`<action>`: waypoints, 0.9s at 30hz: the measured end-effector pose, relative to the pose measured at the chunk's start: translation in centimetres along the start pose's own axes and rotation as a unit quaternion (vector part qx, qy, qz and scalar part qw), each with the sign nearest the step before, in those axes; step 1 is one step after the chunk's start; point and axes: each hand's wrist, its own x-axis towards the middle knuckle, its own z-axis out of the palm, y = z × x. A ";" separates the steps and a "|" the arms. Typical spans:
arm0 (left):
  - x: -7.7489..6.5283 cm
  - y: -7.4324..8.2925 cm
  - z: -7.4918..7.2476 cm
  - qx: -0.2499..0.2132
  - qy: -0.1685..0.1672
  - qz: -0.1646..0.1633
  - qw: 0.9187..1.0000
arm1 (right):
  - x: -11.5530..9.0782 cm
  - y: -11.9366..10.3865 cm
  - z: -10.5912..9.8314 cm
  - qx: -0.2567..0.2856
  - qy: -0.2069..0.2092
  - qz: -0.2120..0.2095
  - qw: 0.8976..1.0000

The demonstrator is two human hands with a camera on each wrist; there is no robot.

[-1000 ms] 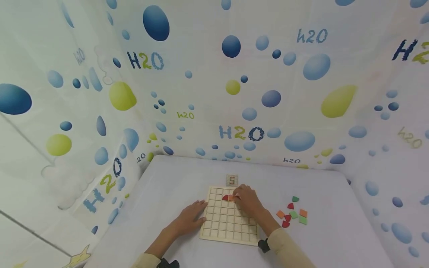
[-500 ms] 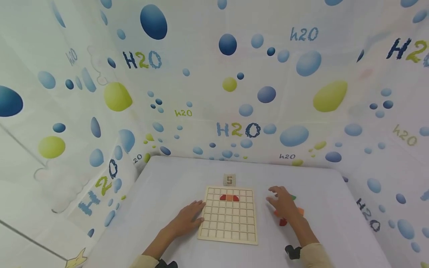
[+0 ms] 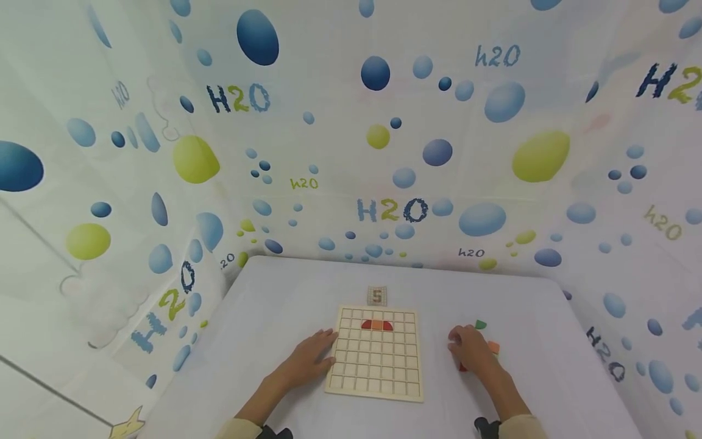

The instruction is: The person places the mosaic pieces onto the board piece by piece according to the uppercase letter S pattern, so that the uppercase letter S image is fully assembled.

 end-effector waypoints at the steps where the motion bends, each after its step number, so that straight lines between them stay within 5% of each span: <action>1: 0.0 0.0 0.0 -0.002 0.000 0.000 1.000 | -0.1 0.0 0.0 -0.002 0.004 -0.001 1.000; 12: 0.0 -0.1 -0.1 -0.003 0.004 0.001 1.000 | -0.2 0.4 0.0 0.000 -0.003 -0.012 1.000; 27: -0.1 0.1 0.0 -0.005 0.004 0.000 1.000 | -0.1 0.2 1.5 -0.026 0.079 -0.038 0.996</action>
